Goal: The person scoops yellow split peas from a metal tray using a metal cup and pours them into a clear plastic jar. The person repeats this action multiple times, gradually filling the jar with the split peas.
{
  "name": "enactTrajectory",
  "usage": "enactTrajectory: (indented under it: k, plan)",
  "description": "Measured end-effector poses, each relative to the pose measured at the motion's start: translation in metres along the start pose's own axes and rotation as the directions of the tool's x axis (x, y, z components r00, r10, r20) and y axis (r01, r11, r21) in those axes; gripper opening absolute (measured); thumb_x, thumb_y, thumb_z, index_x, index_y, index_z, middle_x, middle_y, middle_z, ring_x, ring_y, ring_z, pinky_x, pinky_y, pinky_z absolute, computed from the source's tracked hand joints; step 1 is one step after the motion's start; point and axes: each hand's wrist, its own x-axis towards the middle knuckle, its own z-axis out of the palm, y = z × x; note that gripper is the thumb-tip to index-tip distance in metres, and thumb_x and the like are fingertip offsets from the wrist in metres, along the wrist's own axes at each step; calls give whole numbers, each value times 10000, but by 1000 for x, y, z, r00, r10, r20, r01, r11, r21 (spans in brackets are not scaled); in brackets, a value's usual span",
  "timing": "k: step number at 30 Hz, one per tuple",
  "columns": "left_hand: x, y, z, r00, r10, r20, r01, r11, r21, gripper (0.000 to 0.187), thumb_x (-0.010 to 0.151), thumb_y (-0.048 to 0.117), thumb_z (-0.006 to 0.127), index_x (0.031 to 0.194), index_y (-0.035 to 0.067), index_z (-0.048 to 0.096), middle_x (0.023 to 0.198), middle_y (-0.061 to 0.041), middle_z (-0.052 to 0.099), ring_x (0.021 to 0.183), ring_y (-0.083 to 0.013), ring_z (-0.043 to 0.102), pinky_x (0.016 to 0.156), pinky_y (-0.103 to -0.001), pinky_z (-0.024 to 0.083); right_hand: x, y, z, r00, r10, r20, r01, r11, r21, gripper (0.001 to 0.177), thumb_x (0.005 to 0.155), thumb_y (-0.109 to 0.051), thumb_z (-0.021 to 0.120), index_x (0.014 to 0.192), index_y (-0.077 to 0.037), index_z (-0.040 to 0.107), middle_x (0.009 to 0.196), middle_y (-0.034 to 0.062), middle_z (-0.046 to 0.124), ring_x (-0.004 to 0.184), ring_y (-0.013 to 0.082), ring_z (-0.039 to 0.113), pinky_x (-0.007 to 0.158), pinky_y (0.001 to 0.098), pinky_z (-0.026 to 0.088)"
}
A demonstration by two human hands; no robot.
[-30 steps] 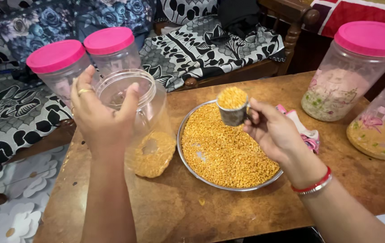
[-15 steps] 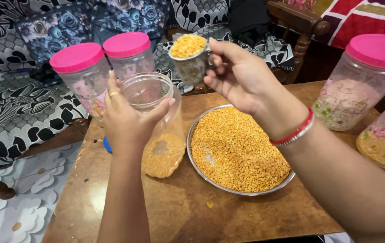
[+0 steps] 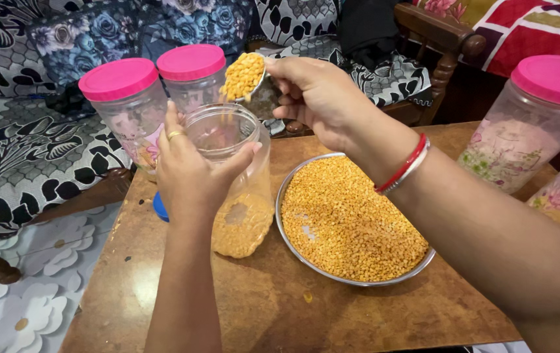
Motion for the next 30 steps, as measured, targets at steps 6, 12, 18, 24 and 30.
enactTrajectory:
  k: [6,12,18,24,30]
  plan:
    - [0,0,-1,1000,-23,18,24,1000,-9,1218,650,596,942,1509,-62,384,1377,-286,545,1217,-434,593,987,-493,499,5,5,3,991,-87,105,109,970,-219,327,975,-279,683,711,-120,572,699,-52,514,675,75,530,650,262,524]
    - [0,-1,0,1000,22,-6,-22,1000,3,1198,663,598,945,1491,-77,401,1371,-286,549,1223,-435,591,998,-494,497,4,3,11,965,-138,223,212,912,-351,257,951,-306,667,809,-95,703,767,-39,668,667,68,570,645,229,500]
    - [-1,-3,2,999,35,-14,-35,999,-3,1188,670,577,950,1492,-82,400,1376,-291,550,1228,-436,589,1002,-493,497,-4,4,18,936,-261,235,348,588,-731,284,933,-357,714,837,-93,755,708,30,626,675,129,549,607,308,445]
    - [-1,-5,3,998,56,-35,-56,998,-1,1157,690,557,945,1494,-75,405,1378,-286,553,1226,-432,594,999,-491,503,-11,7,18,741,-420,525,623,135,-771,297,939,-363,733,888,-71,739,808,118,517,823,268,530,718,410,441]
    - [-1,-2,2,1000,1,-14,-1,1000,-6,1078,709,503,919,1493,-41,418,1382,-259,552,1220,-422,595,990,-492,503,-22,3,19,527,-424,737,760,-153,-632,261,933,-295,754,885,-56,660,970,130,498,965,311,518,825,433,478]
